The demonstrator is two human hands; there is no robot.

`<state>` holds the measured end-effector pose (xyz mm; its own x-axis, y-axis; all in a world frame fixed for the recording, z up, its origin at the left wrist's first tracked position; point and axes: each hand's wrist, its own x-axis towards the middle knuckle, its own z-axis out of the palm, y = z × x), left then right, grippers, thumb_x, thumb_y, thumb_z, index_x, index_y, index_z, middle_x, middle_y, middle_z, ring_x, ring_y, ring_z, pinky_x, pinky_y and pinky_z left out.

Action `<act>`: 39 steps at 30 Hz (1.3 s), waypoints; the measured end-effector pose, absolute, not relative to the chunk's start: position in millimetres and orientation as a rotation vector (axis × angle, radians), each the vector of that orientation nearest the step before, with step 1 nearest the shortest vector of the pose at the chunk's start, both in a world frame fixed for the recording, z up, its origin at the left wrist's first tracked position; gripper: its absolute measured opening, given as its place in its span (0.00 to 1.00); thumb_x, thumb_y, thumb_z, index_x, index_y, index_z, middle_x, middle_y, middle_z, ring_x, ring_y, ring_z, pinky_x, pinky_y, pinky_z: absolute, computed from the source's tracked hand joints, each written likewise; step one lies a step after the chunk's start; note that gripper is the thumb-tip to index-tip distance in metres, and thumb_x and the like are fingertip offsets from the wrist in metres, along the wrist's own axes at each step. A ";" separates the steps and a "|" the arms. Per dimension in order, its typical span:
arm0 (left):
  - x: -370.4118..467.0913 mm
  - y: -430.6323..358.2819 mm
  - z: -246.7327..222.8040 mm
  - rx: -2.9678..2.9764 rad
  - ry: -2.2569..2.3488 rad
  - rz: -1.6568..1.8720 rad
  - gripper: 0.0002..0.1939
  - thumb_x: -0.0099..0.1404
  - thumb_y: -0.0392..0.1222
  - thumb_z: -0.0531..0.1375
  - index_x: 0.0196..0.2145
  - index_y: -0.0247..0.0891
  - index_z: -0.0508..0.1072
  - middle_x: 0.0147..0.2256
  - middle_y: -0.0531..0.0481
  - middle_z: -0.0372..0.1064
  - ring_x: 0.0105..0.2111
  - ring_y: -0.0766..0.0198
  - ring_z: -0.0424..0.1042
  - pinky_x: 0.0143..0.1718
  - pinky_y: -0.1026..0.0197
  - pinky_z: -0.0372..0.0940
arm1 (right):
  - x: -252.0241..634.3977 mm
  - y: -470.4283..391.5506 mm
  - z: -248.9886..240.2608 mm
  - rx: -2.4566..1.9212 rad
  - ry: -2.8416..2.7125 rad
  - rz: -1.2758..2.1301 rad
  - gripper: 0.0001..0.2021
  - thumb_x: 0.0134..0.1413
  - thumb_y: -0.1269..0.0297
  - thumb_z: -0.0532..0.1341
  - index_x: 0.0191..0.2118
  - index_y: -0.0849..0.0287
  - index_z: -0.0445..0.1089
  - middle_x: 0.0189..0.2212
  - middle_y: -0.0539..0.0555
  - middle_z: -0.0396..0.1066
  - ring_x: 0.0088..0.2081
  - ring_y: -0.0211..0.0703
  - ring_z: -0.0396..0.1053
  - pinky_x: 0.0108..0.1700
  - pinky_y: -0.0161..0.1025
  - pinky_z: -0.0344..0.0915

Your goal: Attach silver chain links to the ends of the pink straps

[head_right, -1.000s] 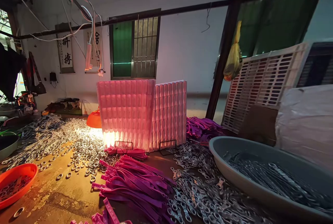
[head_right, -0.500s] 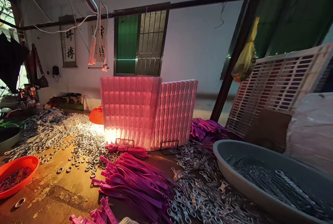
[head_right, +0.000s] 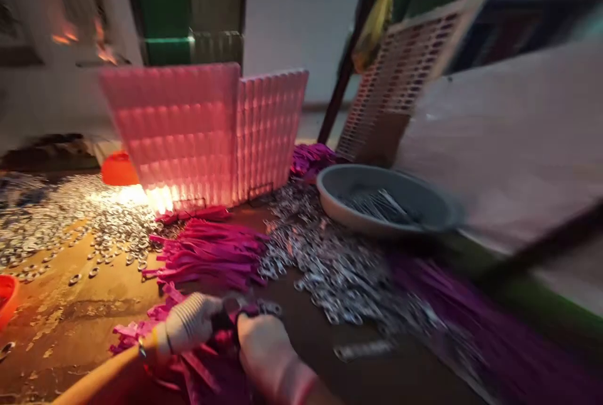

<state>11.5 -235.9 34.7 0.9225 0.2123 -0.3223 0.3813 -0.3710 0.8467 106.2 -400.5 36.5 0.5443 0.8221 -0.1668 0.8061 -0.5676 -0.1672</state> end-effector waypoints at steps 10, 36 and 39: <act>-22.9 -167.8 35.5 2.009 0.614 0.094 0.22 0.63 0.52 0.61 0.50 0.37 0.75 0.26 0.50 0.72 0.23 0.64 0.66 0.25 0.64 0.61 | 187.6 -439.2 45.6 -2.875 -1.253 0.475 0.08 0.57 0.64 0.59 0.40 0.58 0.74 0.39 0.57 0.78 0.42 0.46 0.75 0.38 0.36 0.61; 18.2 -255.3 43.1 0.580 0.448 0.332 0.27 0.49 0.21 0.67 0.47 0.32 0.70 0.40 0.48 0.71 0.34 0.67 0.74 0.41 0.64 0.71 | 139.1 -409.5 47.8 -2.160 -1.376 0.094 0.23 0.53 0.77 0.52 0.54 0.60 0.69 0.45 0.56 0.74 0.45 0.44 0.70 0.47 0.38 0.66; 13.6 -257.5 37.3 0.535 0.417 0.290 0.25 0.50 0.22 0.66 0.46 0.32 0.70 0.39 0.47 0.72 0.35 0.67 0.74 0.41 0.65 0.70 | 104.7 -402.9 50.4 -2.116 -1.628 -0.145 0.20 0.54 0.78 0.55 0.52 0.61 0.70 0.44 0.59 0.73 0.42 0.46 0.70 0.45 0.41 0.66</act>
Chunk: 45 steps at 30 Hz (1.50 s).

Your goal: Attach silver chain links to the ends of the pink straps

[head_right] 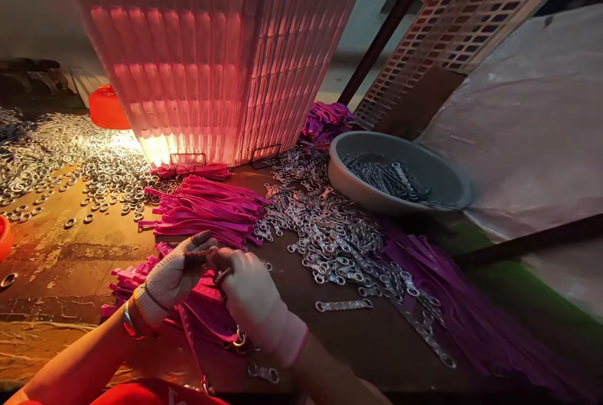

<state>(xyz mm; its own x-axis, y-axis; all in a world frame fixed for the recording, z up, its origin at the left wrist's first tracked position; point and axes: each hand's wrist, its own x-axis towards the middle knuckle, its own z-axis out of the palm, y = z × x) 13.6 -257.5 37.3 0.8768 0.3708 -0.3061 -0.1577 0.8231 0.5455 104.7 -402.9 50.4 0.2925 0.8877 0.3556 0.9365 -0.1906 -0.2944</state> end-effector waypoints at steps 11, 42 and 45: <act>-4.2 -267.7 45.2 0.698 0.328 0.230 0.21 0.50 0.29 0.71 0.42 0.30 0.73 0.37 0.41 0.75 0.33 0.64 0.75 0.36 0.63 0.68 | 82.9 -406.4 62.4 -1.843 -1.190 0.312 0.24 0.47 0.77 0.51 0.50 0.57 0.72 0.43 0.55 0.75 0.43 0.45 0.71 0.46 0.41 0.68; 46.9 -263.8 22.4 1.527 0.521 0.174 0.12 0.60 0.39 0.58 0.42 0.34 0.71 0.31 0.48 0.71 0.27 0.66 0.69 0.29 0.64 0.64 | 96.0 -403.4 31.3 -2.175 -0.833 0.588 0.09 0.50 0.74 0.52 0.30 0.59 0.69 0.25 0.52 0.72 0.28 0.41 0.65 0.30 0.35 0.53; 81.9 -242.1 18.1 2.235 0.363 0.170 0.10 0.66 0.38 0.54 0.40 0.34 0.73 0.35 0.46 0.72 0.35 0.62 0.70 0.37 0.61 0.66 | 122.9 -413.6 31.2 -2.135 -0.655 0.462 0.09 0.50 0.72 0.52 0.30 0.59 0.69 0.23 0.51 0.70 0.27 0.40 0.62 0.29 0.34 0.52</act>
<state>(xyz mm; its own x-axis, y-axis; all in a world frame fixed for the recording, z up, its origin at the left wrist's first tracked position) 81.9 -242.1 18.1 0.9488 0.3159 -0.0013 0.2015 -0.6021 0.7726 122.9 -413.6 31.2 0.7959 0.5979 -0.0954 0.2907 -0.5155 -0.8061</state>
